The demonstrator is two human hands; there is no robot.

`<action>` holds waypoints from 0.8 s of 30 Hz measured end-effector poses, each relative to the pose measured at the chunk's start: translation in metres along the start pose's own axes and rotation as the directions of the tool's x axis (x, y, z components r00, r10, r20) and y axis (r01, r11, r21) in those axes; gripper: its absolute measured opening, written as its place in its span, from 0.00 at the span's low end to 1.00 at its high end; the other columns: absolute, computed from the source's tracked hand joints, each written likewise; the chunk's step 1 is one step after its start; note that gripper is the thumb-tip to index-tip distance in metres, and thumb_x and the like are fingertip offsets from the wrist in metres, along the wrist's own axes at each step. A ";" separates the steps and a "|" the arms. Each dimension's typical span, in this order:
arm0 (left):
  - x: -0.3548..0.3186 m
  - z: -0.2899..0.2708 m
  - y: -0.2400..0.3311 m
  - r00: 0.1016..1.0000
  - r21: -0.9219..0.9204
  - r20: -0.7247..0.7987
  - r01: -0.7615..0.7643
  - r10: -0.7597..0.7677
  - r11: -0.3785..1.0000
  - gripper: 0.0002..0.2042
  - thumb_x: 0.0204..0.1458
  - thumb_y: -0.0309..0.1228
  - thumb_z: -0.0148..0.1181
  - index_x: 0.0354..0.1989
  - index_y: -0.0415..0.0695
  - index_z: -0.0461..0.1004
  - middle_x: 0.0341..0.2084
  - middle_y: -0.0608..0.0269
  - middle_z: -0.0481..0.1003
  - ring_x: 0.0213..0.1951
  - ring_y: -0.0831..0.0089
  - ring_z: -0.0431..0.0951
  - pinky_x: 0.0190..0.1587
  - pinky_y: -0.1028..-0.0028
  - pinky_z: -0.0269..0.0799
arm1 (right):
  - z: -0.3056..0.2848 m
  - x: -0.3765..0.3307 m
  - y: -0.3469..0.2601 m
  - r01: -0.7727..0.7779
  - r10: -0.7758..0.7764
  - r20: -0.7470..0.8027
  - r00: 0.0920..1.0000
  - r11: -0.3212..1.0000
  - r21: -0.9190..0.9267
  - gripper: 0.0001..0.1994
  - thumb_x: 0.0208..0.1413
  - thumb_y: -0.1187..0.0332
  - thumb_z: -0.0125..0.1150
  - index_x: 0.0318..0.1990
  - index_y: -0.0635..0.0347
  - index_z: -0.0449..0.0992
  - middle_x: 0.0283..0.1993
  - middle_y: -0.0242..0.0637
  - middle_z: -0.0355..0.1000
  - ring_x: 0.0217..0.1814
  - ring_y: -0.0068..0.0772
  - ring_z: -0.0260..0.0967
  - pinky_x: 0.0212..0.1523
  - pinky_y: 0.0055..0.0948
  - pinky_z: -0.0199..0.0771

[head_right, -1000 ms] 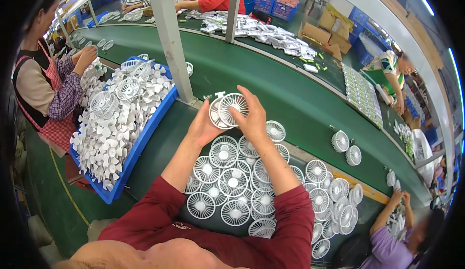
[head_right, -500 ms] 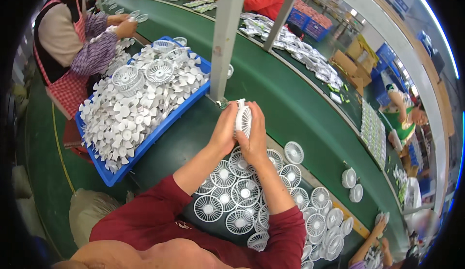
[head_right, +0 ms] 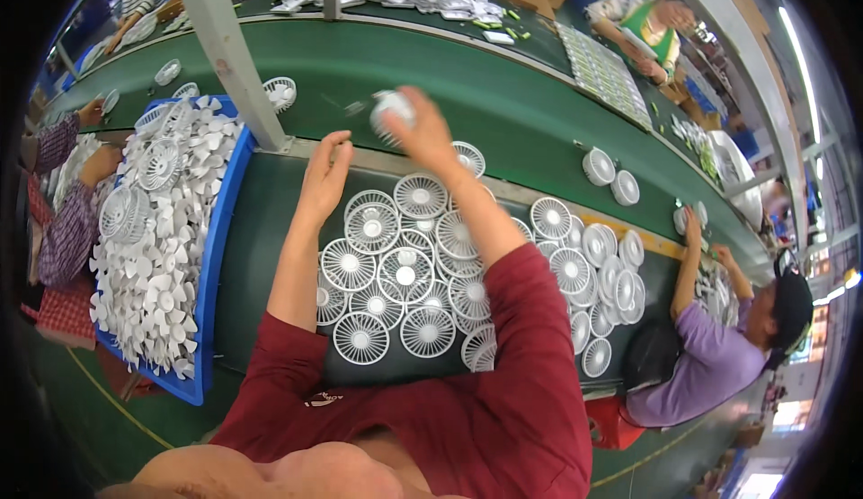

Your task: The person assembles mini portable fans by attaching the fan blades and internal components into plastic covers, pressing the casings together by hand, and placing the assembled units onto the conveyor belt.

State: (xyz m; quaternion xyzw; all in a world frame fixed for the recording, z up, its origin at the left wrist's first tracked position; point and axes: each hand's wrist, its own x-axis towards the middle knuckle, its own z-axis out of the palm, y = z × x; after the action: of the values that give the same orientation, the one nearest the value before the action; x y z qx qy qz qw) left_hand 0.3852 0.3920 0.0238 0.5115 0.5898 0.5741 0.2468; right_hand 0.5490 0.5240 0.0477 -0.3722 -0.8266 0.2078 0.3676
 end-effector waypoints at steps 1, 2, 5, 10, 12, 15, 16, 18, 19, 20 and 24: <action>-0.005 0.002 -0.002 0.998 0.155 0.041 -0.060 0.054 0.986 0.20 0.58 0.42 0.56 0.54 0.42 0.70 0.58 0.46 0.67 0.60 0.51 0.64 0.61 0.60 0.60 | -0.019 0.004 0.025 -0.139 0.136 -0.046 0.990 0.988 -0.064 0.27 0.58 0.53 0.59 0.60 0.60 0.67 0.63 0.50 0.65 0.63 0.51 0.64 0.62 0.40 0.63; -0.008 0.011 0.003 0.987 0.287 0.105 -0.143 0.117 0.947 0.20 0.56 0.41 0.58 0.54 0.43 0.70 0.58 0.46 0.66 0.61 0.49 0.64 0.62 0.59 0.59 | -0.046 0.003 0.064 -0.146 0.111 -0.164 0.980 0.965 -0.220 0.31 0.53 0.54 0.64 0.59 0.63 0.67 0.59 0.57 0.66 0.60 0.56 0.64 0.59 0.45 0.66; -0.020 0.015 0.010 0.968 0.349 0.249 -0.097 0.008 0.932 0.21 0.53 0.40 0.61 0.55 0.49 0.72 0.62 0.49 0.63 0.64 0.50 0.59 0.62 0.51 0.56 | -0.075 -0.031 0.089 -0.224 0.027 -0.310 0.950 0.751 -0.621 0.31 0.49 0.56 0.68 0.60 0.57 0.67 0.61 0.62 0.61 0.62 0.60 0.60 0.57 0.51 0.67; -0.032 0.021 0.013 0.865 0.400 0.501 -0.221 -0.010 0.890 0.19 0.51 0.37 0.64 0.53 0.56 0.74 0.64 0.52 0.61 0.67 0.51 0.54 0.65 0.50 0.49 | -0.057 -0.070 0.069 -0.114 0.226 0.155 0.962 0.843 -0.525 0.36 0.44 0.51 0.71 0.63 0.47 0.66 0.67 0.53 0.58 0.66 0.58 0.57 0.60 0.56 0.62; -0.032 0.022 0.008 0.830 0.433 0.558 -0.297 0.006 0.851 0.17 0.50 0.36 0.64 0.51 0.55 0.76 0.63 0.54 0.63 0.67 0.51 0.55 0.65 0.50 0.48 | -0.054 -0.079 0.061 -0.110 0.256 0.190 0.948 0.822 -0.560 0.36 0.43 0.50 0.71 0.61 0.48 0.69 0.64 0.51 0.63 0.65 0.57 0.59 0.62 0.51 0.62; -0.028 0.022 0.006 0.821 0.402 0.570 -0.308 0.028 0.862 0.10 0.50 0.34 0.62 0.41 0.51 0.78 0.60 0.58 0.67 0.66 0.51 0.57 0.65 0.50 0.48 | -0.067 -0.078 0.055 -0.075 0.148 0.183 0.972 0.931 -0.358 0.30 0.44 0.52 0.70 0.55 0.55 0.75 0.55 0.47 0.73 0.59 0.51 0.67 0.60 0.39 0.66; -0.029 0.022 0.006 0.826 0.392 0.563 -0.294 0.025 0.872 0.08 0.50 0.33 0.61 0.38 0.49 0.78 0.59 0.59 0.68 0.66 0.53 0.58 0.65 0.51 0.48 | -0.068 -0.081 0.050 -0.133 0.194 0.229 0.954 0.957 -0.258 0.29 0.46 0.53 0.69 0.55 0.56 0.74 0.55 0.47 0.73 0.58 0.51 0.67 0.59 0.40 0.67; -0.029 0.021 0.004 0.845 0.425 0.532 -0.332 0.065 0.842 0.07 0.50 0.32 0.60 0.36 0.47 0.78 0.55 0.60 0.71 0.63 0.56 0.63 0.63 0.53 0.54 | -0.062 -0.087 0.030 -0.184 0.227 0.277 0.934 0.968 -0.173 0.27 0.50 0.55 0.66 0.56 0.58 0.74 0.54 0.49 0.73 0.55 0.51 0.70 0.58 0.41 0.68; -0.025 0.017 0.004 0.836 0.401 0.531 -0.390 0.137 0.829 0.05 0.50 0.30 0.58 0.32 0.44 0.77 0.46 0.57 0.75 0.53 0.55 0.71 0.55 0.56 0.64 | -0.058 -0.091 0.018 -0.152 0.189 0.284 0.940 0.977 -0.148 0.26 0.51 0.55 0.65 0.56 0.58 0.74 0.54 0.49 0.73 0.55 0.51 0.70 0.58 0.41 0.68; -0.022 0.015 0.000 0.853 0.362 0.507 -0.344 0.126 0.866 0.05 0.49 0.29 0.57 0.32 0.43 0.76 0.43 0.56 0.75 0.49 0.54 0.72 0.51 0.57 0.67 | -0.054 -0.096 0.004 -0.118 0.149 0.295 0.944 0.986 -0.121 0.26 0.51 0.55 0.64 0.56 0.58 0.74 0.54 0.49 0.73 0.55 0.52 0.70 0.58 0.41 0.68; -0.015 0.007 -0.011 0.901 0.235 0.422 -0.214 0.098 0.948 0.08 0.49 0.24 0.55 0.39 0.41 0.70 0.37 0.51 0.76 0.42 0.51 0.76 0.45 0.58 0.70 | -0.049 -0.111 -0.045 0.011 -0.053 0.494 0.868 0.996 0.088 0.27 0.46 0.60 0.68 0.54 0.63 0.74 0.53 0.53 0.73 0.55 0.51 0.71 0.57 0.39 0.69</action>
State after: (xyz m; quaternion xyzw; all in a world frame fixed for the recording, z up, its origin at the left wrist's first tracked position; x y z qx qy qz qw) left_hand 0.3930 0.3837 0.0082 0.6945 0.5567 0.3859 0.2427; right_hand 0.6158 0.4135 0.0567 -0.2771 -0.8900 0.3238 0.1618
